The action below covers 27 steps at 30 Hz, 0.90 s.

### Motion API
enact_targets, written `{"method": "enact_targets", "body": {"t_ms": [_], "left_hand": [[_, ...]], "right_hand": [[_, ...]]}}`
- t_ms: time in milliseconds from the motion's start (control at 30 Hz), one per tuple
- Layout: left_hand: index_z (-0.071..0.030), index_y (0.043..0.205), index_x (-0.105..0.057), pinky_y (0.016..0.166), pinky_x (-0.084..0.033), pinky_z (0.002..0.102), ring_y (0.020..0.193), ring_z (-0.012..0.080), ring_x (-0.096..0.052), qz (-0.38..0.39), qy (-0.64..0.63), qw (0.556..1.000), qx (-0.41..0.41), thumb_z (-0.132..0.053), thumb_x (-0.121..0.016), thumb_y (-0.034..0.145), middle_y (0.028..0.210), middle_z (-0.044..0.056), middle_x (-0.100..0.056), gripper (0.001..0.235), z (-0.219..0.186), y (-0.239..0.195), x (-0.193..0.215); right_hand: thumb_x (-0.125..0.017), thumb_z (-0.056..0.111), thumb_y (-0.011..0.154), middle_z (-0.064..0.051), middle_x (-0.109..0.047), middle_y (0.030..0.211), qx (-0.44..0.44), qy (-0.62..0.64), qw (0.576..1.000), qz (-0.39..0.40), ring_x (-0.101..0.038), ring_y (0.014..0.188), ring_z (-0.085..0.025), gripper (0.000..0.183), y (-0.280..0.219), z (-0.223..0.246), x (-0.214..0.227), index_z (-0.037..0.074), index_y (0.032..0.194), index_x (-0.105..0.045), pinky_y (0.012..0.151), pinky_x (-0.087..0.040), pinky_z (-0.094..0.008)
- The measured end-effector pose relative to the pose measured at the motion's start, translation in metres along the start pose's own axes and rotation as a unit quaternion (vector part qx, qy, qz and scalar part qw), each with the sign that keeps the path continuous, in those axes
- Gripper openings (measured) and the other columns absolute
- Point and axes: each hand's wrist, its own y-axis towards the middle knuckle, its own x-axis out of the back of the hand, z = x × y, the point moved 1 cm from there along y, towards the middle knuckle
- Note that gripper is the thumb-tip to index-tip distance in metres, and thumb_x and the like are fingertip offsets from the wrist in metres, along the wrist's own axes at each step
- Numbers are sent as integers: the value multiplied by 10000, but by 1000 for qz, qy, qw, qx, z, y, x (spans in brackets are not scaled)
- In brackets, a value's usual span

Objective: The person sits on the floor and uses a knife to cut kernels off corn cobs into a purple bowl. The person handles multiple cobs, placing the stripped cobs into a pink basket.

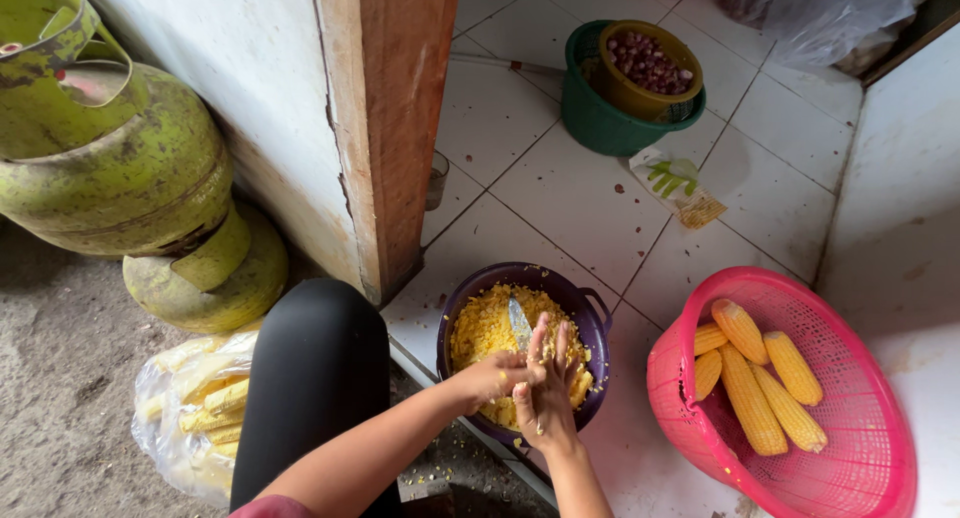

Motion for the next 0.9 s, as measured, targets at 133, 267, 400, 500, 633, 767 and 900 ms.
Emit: {"method": "enact_targets", "body": {"t_ms": [133, 267, 400, 500, 633, 767, 900], "left_hand": [[115, 1227, -627, 975, -566, 371, 1075, 276, -685, 1, -67, 998, -5, -335, -658, 969, 1185, 256, -691, 520, 17, 9, -7], [100, 1233, -595, 920, -581, 346, 1041, 239, -695, -97, -114, 988, 23, -293, -674, 942, 1164, 215, -700, 495, 36, 22, -10], [68, 1242, -560, 892, -565, 344, 1024, 220, -687, -149, -151, 977, 33, -322, -684, 929, 1129, 180, -703, 516, 49, 28, -12], [90, 1230, -551, 878, -567, 350, 1014, 233, -690, -189, -134, 972, 28, -362, -676, 954, 1119, 203, -710, 543, 50, 30, -16], [88, 1178, -570, 830, -574, 348, 937, 223, -678, -217, -71, 973, 42, -417, -593, 1016, 1057, 211, -695, 531, 40, 28, -17], [60, 1132, -610, 817, -590, 340, 904, 211, -703, -211, -49, 976, 22, -412, -545, 1022, 1030, 194, -721, 489, 29, 28, -13], [74, 1078, -640, 794, -587, 369, 881, 214, -678, -184, -58, 981, 2, -398, -550, 1036, 1014, 201, -725, 482, 28, 30, -14]], "right_hand": [[99, 808, 912, -65, -96, 1748, 6, -35, 999, 7, 113, 1606, -376, 967, 0, 7, 2, 189, 1648, 4, 1219, 145, -669], [155, 804, 819, 68, -177, 1691, -42, -96, 991, 81, 151, 1606, -349, 1047, -1, 15, 4, 218, 1658, -64, 1196, 194, -706], [144, 817, 842, -36, -49, 1738, -7, -86, 993, 84, 171, 1578, -353, 1057, 0, 21, 7, 172, 1643, -99, 1168, 192, -716], [140, 830, 835, -50, -32, 1740, -13, -78, 992, 101, 182, 1579, -339, 1090, -1, 22, 11, 136, 1639, -105, 1175, 192, -705], [138, 842, 803, -72, -48, 1725, -29, -73, 988, 135, 240, 1551, -318, 1146, -1, 26, 11, 95, 1635, -109, 1154, 214, -698], [143, 825, 822, -139, -25, 1725, -29, -76, 984, 157, 271, 1530, -295, 1142, -5, 31, 9, 66, 1615, -170, 1147, 221, -698], [97, 827, 815, -114, -87, 1714, -41, -94, 977, 186, 273, 1520, -297, 1135, -7, 31, 15, 63, 1576, -257, 1146, 220, -701]]}}
